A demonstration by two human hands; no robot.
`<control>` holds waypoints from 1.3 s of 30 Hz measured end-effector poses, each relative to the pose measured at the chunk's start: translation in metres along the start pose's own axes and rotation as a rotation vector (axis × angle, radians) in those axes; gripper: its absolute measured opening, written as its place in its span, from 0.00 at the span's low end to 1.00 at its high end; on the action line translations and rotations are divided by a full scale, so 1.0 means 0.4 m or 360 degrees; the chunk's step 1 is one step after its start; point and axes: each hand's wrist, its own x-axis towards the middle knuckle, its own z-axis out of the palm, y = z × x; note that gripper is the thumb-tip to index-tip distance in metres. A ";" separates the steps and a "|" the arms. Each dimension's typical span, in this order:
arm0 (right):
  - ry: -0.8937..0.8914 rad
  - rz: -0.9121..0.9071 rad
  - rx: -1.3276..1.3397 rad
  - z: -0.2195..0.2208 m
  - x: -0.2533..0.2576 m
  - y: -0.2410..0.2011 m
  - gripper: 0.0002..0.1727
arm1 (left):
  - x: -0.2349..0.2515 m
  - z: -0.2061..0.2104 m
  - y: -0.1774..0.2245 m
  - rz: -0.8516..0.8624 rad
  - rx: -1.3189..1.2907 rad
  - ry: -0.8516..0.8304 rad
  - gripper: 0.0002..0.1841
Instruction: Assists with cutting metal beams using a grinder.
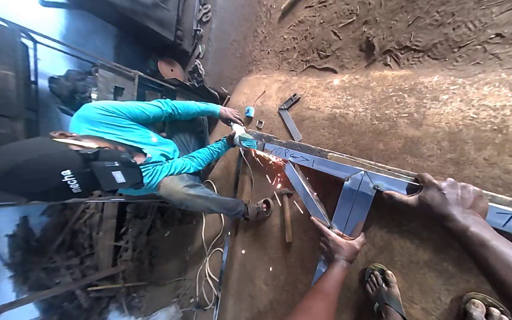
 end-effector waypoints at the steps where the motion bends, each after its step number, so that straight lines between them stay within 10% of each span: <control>1: 0.0007 0.0004 0.0005 0.000 0.000 -0.001 0.53 | 0.001 0.000 0.000 -0.0005 -0.0007 -0.0011 0.90; 39: 0.0002 0.0001 0.0011 -0.009 -0.005 -0.005 0.52 | 0.005 0.002 0.000 -0.0018 -0.0004 -0.0017 0.90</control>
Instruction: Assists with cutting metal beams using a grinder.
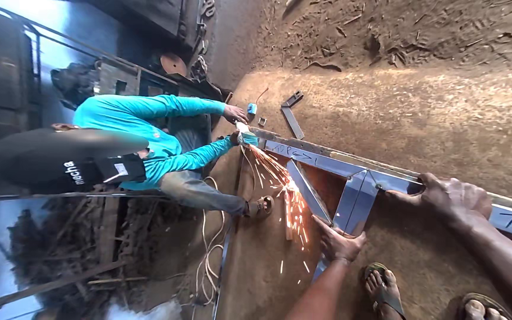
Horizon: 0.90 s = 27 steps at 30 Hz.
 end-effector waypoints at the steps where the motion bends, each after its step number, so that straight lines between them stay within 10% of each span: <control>1: 0.0005 0.0003 -0.0005 0.002 0.001 0.000 0.52 | 0.000 0.002 -0.002 0.0013 -0.0006 0.0020 0.90; 27: -0.0004 -0.0004 -0.0003 -0.008 -0.008 -0.002 0.52 | -0.004 -0.001 -0.001 0.0037 -0.0013 0.0033 0.89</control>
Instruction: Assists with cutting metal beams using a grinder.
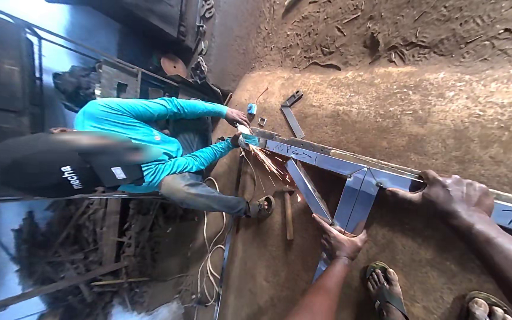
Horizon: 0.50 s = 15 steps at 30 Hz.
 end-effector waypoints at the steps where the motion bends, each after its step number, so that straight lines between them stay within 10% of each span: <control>1: 0.0007 -0.0001 0.0001 0.002 0.001 0.001 0.52 | 0.001 0.003 -0.001 0.0000 -0.0002 0.0008 0.89; 15: -0.0002 -0.0002 -0.0036 0.013 0.011 0.005 0.54 | -0.001 -0.003 0.005 -0.0034 -0.0023 -0.0023 0.90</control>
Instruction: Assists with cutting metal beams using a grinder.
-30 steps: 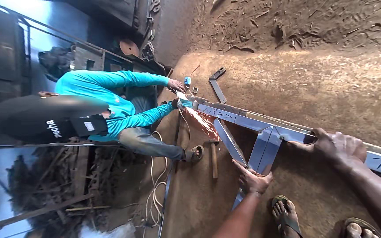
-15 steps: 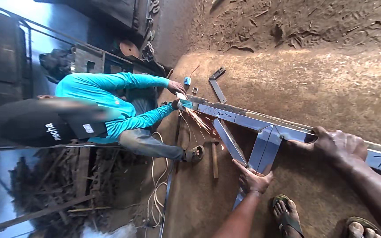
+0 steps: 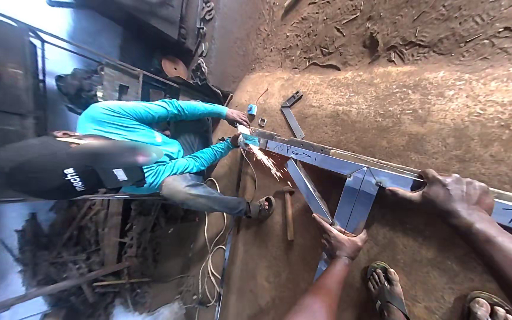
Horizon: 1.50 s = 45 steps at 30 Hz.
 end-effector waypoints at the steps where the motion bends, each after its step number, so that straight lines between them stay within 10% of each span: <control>1: -0.0004 0.0003 -0.0009 0.000 0.000 0.000 0.54 | 0.000 0.001 -0.001 0.0006 -0.0004 0.0009 0.90; 45: 0.0006 0.0011 0.0079 0.003 -0.001 0.001 0.53 | -0.001 -0.003 0.000 -0.0009 0.0022 -0.0060 0.89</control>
